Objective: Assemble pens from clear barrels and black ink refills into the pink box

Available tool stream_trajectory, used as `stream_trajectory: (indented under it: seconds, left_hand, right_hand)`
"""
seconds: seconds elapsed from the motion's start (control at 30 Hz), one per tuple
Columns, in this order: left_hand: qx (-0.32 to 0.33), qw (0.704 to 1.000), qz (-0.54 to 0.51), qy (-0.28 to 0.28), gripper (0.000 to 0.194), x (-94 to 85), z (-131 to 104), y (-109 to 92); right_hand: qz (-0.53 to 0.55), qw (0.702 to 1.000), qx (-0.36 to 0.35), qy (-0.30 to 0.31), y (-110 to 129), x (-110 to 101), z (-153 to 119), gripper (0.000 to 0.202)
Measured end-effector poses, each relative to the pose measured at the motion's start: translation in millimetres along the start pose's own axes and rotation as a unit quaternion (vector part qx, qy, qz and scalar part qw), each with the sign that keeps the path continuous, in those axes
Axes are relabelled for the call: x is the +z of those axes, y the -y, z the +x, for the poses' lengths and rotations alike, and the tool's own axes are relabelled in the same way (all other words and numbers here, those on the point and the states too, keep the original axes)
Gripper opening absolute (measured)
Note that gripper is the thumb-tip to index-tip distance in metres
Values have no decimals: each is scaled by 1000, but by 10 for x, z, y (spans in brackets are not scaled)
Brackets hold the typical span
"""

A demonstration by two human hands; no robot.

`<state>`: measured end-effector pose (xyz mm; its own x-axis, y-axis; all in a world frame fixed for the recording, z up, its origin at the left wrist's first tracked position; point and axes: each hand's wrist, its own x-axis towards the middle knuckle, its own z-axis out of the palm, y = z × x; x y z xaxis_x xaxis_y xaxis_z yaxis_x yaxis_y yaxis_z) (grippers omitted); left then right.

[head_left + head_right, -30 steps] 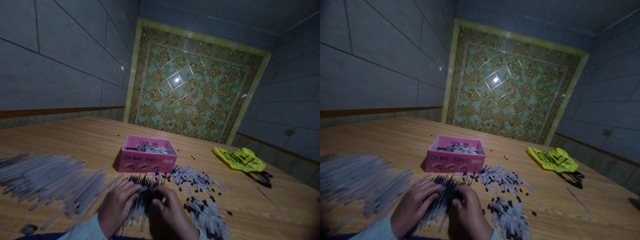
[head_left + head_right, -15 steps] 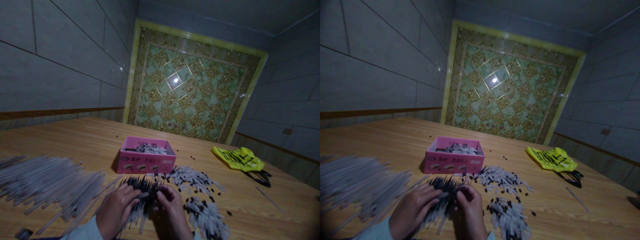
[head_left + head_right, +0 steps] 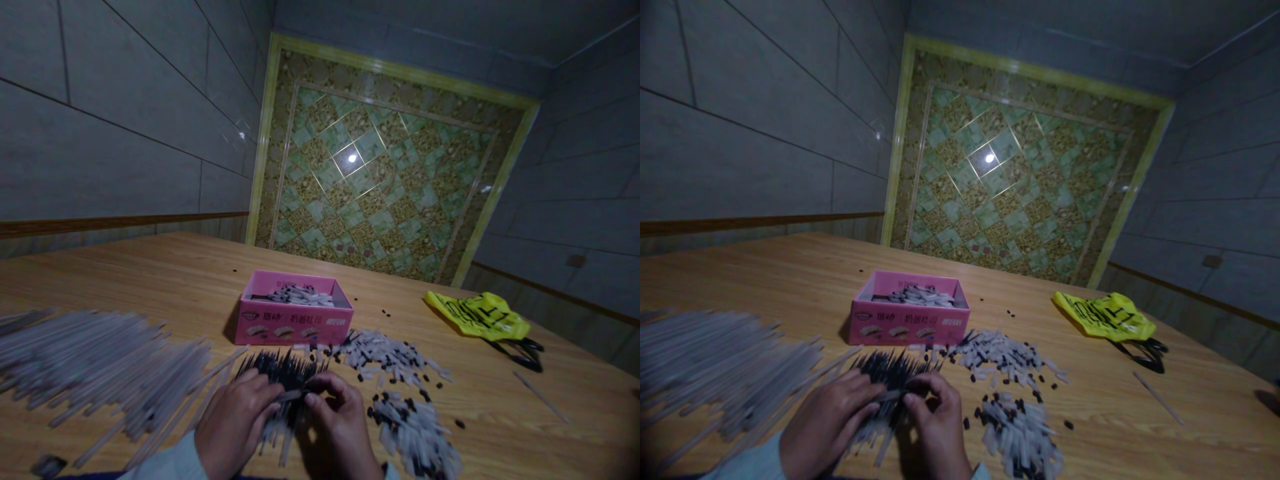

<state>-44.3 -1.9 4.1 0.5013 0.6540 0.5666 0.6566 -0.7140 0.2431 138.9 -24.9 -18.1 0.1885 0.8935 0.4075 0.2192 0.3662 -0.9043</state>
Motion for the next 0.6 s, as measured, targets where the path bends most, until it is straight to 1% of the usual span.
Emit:
stream_trajectory:
  seconds: [0.07,0.17,0.27,0.4,0.47,0.6]
  left_hand:
    - [-6,1000,4,4,22,2,0,1]
    - [-8,1000,5,25,22,-18,-1,4]
    - [-13,999,8,40,23,-23,-3,-1]
    - [-20,999,22,30,22,6,-5,-7]
    - [-11,1000,17,24,22,5,-7,-5]
    - [3,999,10,38,22,-20,-10,-6]
  right_hand:
    - [-2,1000,-6,3,28,-1,0,9]
    - [5,1000,-12,15,62,1,-2,8]
    - [9,999,-21,29,60,0,-6,6]
    - [-1,999,-36,40,18,-7,-10,6]
    - [-6,998,-42,40,5,-8,-10,5]
    - [-23,998,-51,42,23,-3,-6,5]
